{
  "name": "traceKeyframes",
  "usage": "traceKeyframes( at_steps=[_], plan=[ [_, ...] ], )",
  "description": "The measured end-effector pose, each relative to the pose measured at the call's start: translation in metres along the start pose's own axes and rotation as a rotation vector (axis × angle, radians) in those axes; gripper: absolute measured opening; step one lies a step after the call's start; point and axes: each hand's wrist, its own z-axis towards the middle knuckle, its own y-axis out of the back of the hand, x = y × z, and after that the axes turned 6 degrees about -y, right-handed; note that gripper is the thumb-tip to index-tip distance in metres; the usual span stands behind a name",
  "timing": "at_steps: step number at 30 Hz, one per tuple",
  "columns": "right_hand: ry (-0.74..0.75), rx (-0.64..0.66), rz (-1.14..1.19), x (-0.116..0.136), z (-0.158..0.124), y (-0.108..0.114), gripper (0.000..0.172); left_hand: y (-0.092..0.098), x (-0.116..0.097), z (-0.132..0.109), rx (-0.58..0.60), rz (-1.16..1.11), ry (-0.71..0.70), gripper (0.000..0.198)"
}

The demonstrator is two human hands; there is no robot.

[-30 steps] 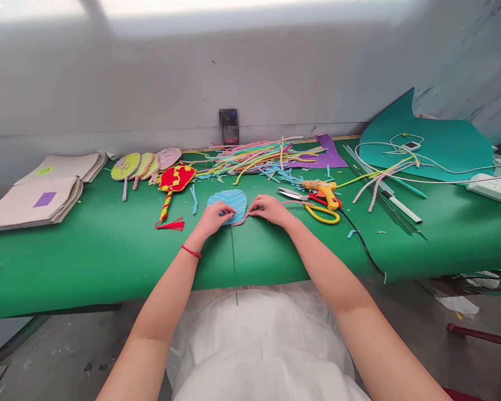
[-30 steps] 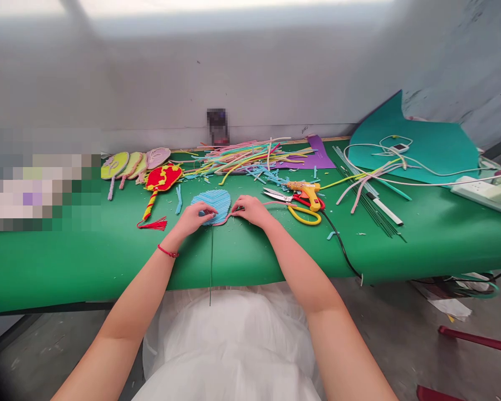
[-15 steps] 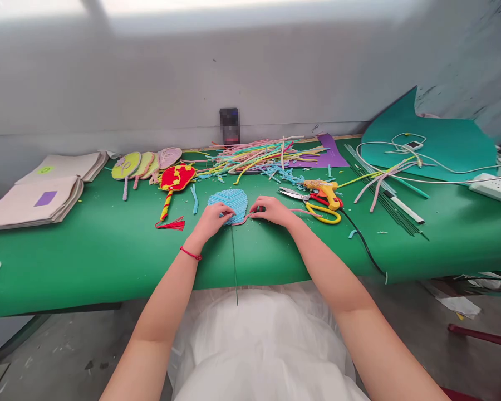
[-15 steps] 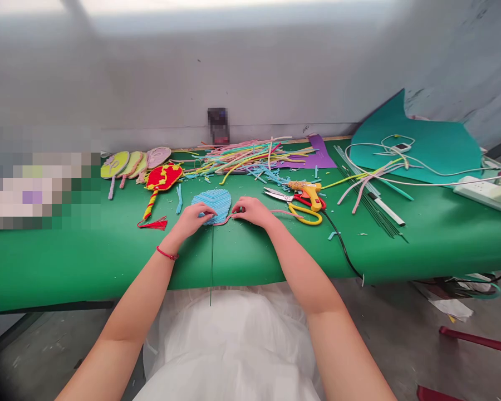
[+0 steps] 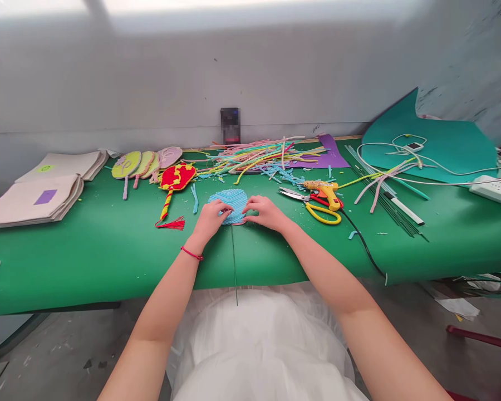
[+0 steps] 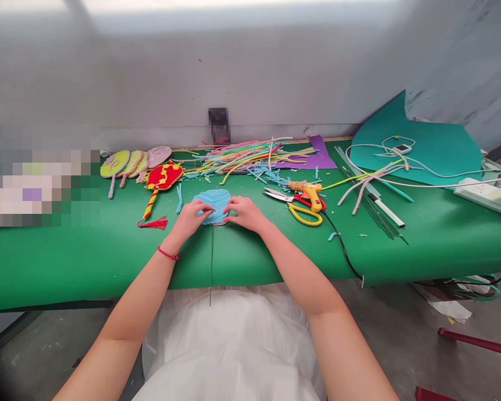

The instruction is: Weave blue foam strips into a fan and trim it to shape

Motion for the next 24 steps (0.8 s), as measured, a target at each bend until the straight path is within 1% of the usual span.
traceKeyframes(
  at_steps=[5, 10, 15, 24],
  plan=[
    [0.074, 0.02, -0.166, 0.015, 0.0, -0.011, 0.022, -0.005, 0.007, -0.001, 0.019, 0.006, -0.038, 0.016],
    [0.141, 0.034, -0.271, 0.024, 0.001, -0.014, 0.017, -0.008, 0.01, -0.002, 0.089, -0.005, -0.029, 0.014],
    [0.186, 0.036, -0.361, 0.028, 0.004, -0.014, 0.017, -0.009, 0.012, -0.001, 0.137, -0.03, 0.006, 0.012],
    [0.26, 0.045, -0.471, 0.028, 0.006, -0.015, 0.019, -0.008, 0.012, -0.001, 0.135, -0.052, -0.002, 0.011]
  ],
)
